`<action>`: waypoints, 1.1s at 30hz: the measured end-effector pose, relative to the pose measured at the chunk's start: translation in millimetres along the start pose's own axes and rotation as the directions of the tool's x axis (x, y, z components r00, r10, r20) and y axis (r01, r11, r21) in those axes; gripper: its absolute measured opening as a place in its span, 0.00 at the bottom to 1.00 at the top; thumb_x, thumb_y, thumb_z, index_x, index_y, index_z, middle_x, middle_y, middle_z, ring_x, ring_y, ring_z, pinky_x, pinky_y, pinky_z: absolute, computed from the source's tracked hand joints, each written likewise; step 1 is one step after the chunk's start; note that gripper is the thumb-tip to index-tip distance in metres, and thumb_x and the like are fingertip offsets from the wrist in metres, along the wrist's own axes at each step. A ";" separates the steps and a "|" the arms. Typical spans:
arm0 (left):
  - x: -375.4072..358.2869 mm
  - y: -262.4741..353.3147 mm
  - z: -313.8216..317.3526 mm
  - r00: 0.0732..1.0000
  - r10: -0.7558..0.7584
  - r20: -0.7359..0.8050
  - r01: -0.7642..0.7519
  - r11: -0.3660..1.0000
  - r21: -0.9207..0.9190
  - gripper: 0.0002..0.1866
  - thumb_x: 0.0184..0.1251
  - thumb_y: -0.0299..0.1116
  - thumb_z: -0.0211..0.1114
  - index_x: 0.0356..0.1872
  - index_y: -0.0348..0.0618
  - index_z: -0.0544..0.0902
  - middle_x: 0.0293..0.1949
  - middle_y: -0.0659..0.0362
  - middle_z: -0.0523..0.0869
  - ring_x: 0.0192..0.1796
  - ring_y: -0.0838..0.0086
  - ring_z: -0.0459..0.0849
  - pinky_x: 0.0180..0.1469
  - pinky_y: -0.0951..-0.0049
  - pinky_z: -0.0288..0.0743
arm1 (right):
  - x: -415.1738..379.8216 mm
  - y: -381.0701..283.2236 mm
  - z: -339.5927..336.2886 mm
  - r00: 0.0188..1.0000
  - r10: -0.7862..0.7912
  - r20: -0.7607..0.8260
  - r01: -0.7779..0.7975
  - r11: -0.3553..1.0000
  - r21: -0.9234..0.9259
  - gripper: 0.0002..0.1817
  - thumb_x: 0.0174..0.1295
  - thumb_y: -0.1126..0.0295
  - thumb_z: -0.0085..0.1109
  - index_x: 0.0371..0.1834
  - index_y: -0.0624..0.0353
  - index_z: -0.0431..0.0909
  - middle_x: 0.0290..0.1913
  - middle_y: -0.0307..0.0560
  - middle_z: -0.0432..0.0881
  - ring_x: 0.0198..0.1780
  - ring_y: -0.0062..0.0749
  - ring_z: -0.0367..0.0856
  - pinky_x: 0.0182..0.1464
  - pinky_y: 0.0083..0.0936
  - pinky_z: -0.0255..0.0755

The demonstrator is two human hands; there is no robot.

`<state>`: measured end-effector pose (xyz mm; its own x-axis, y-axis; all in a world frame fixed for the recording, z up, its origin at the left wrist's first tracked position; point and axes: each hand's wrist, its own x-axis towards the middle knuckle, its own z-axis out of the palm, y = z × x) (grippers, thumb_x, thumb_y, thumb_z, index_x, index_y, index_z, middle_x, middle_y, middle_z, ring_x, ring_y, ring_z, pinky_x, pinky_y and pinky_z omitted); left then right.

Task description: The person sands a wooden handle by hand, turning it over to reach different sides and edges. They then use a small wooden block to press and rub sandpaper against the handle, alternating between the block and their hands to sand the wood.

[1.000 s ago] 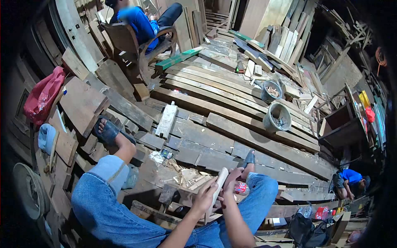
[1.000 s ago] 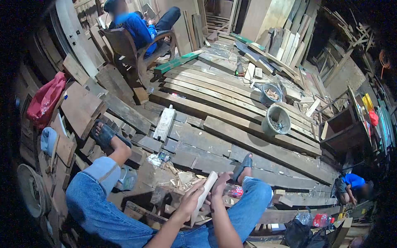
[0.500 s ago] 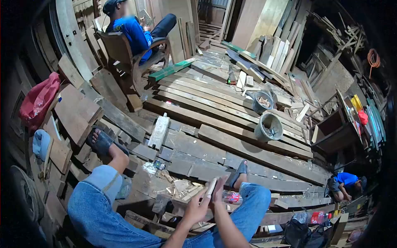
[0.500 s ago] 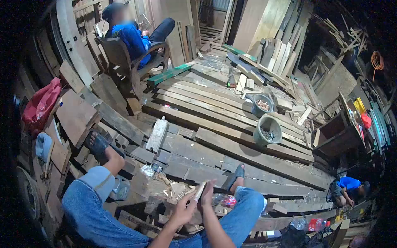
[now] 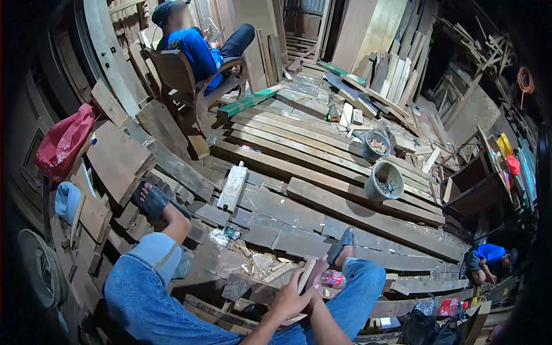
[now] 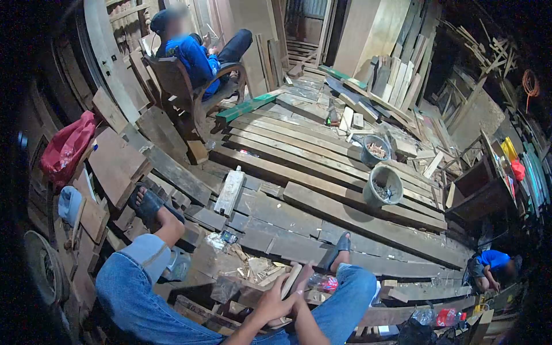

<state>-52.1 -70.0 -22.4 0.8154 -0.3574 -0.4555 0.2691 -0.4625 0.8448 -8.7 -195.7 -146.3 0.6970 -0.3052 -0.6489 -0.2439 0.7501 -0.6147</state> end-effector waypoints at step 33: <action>-10.7 4.9 11.3 0.985 0.167 -0.049 -0.170 0.984 -0.063 0.43 0.63 0.48 0.73 0.74 0.45 0.62 0.60 0.35 0.80 0.61 0.45 0.83 0.61 0.53 0.76 | 31.9 -20.5 -34.5 0.979 -0.103 0.178 0.077 0.986 0.148 0.33 0.74 0.36 0.46 0.61 0.56 0.73 0.37 0.44 0.83 0.31 0.29 0.78 0.29 0.26 0.75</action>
<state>-65.3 -77.6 -16.6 0.8731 -0.3890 -0.2938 0.1586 -0.3433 0.9258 -4.7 -241.0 -169.8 0.8270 -0.2721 -0.4919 -0.0871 0.8025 -0.5902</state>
